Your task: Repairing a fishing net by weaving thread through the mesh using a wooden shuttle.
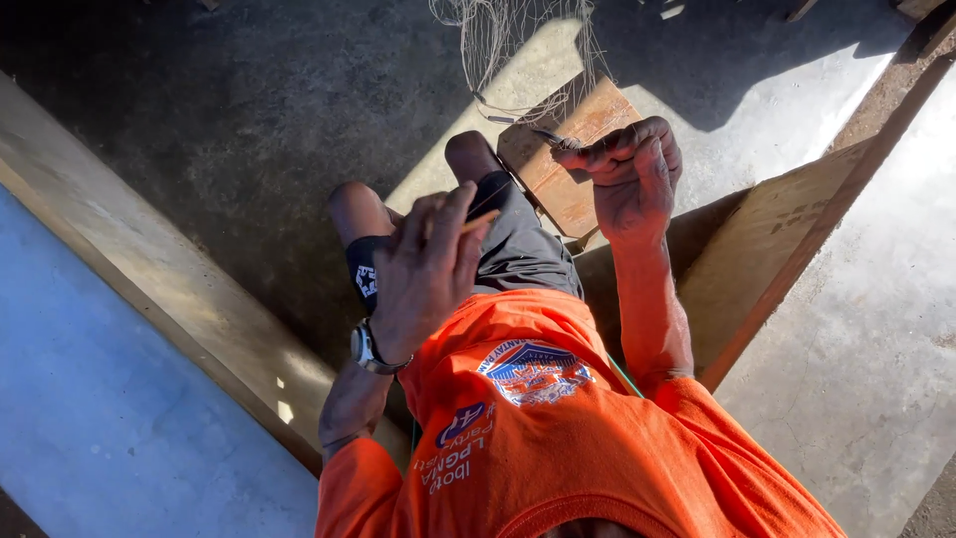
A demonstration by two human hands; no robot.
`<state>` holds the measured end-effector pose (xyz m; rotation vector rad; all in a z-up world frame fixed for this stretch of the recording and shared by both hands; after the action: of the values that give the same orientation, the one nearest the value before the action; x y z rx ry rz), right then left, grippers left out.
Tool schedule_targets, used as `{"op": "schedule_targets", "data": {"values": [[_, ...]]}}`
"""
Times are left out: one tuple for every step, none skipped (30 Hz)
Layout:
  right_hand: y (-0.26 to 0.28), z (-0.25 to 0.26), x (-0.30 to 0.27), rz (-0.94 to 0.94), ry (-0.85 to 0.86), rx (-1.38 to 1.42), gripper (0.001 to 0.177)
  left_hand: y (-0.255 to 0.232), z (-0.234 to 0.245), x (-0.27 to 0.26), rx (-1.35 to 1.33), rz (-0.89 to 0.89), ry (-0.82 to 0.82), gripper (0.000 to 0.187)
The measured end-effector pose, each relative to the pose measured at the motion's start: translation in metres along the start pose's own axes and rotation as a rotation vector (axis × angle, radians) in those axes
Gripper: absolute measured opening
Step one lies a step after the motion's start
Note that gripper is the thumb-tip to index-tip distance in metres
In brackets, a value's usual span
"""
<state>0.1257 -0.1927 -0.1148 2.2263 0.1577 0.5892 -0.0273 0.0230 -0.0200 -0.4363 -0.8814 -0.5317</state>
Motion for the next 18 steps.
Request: {"op": "schedule_targets", "data": {"values": [[0.001,-0.005,-0.001,-0.011,0.005,-0.005,0.026,-0.006,-0.014,-0.018,0.001,0.013,-0.005,0.033],[0.006,-0.008,-0.001,-0.001,-0.009,-0.002,0.025,-0.018,-0.038,-0.034,-0.104,-0.035,0.096,0.031],[0.009,-0.011,-0.001,0.010,-0.024,0.001,0.024,-0.031,-0.062,-0.052,-0.209,-0.083,0.196,0.029],[0.007,0.007,-0.002,-0.008,-0.022,-0.011,0.024,-0.040,-0.063,-0.050,-0.217,-0.064,0.187,0.029],[0.005,0.027,-0.003,-0.025,-0.035,-0.022,0.025,-0.054,-0.063,-0.048,-0.267,-0.109,0.170,0.026],[0.003,0.047,-0.004,-0.043,-0.047,-0.032,0.027,-0.068,-0.063,-0.046,-0.314,-0.152,0.152,0.024],[0.005,0.051,-0.006,-0.062,-0.044,-0.043,0.027,-0.073,-0.069,-0.049,-0.319,-0.132,0.142,0.024],[0.006,0.054,-0.008,-0.097,-0.007,0.043,0.028,-0.079,-0.075,-0.050,-0.357,-0.156,0.133,0.025],[0.008,0.056,-0.010,-0.132,0.029,0.130,0.029,-0.085,-0.080,-0.051,-0.394,-0.180,0.123,0.027],[0.007,0.057,-0.010,-0.141,0.028,0.120,0.029,-0.087,-0.081,-0.051,-0.401,-0.172,0.114,0.027],[0.006,0.053,-0.011,-0.176,0.118,0.220,0.034,-0.090,-0.083,-0.051,-0.476,-0.171,0.118,0.028],[0.005,0.048,-0.011,-0.208,0.208,0.321,0.041,-0.093,-0.085,-0.049,-0.550,-0.175,0.122,0.029],[0.005,0.050,-0.010,-0.214,0.207,0.312,0.041,-0.093,-0.088,-0.048,-0.555,-0.171,0.113,0.029],[0.005,0.049,-0.011,-0.239,0.235,0.347,0.041,-0.094,-0.091,-0.047,-0.563,-0.165,0.127,0.027],[0.004,0.048,-0.012,-0.264,0.263,0.382,0.041,-0.095,-0.093,-0.047,-0.570,-0.159,0.142,0.026],[0.005,0.048,-0.013,-0.274,0.262,0.378,0.041,-0.093,-0.100,-0.050,-0.573,-0.150,0.136,0.026],[0.006,0.049,-0.014,-0.278,0.260,0.380,0.042,-0.092,-0.108,-0.052,-0.551,-0.153,0.154,0.029],[0.007,0.048,-0.013,-0.279,0.262,0.384,0.042,-0.089,-0.116,-0.054,-0.525,-0.160,0.173,0.032]]}}
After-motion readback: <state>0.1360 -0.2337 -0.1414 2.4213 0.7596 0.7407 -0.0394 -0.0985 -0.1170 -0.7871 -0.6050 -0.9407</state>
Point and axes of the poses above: each hand's wrist, its own x-axis towards the middle knuckle, its own z-axis out of the back of the hand, y = z × x, the point moved 7 cm from there along x, towards the middle knuckle, and after that the axes turned 13 degrees about -z, right-handed, at the moved point
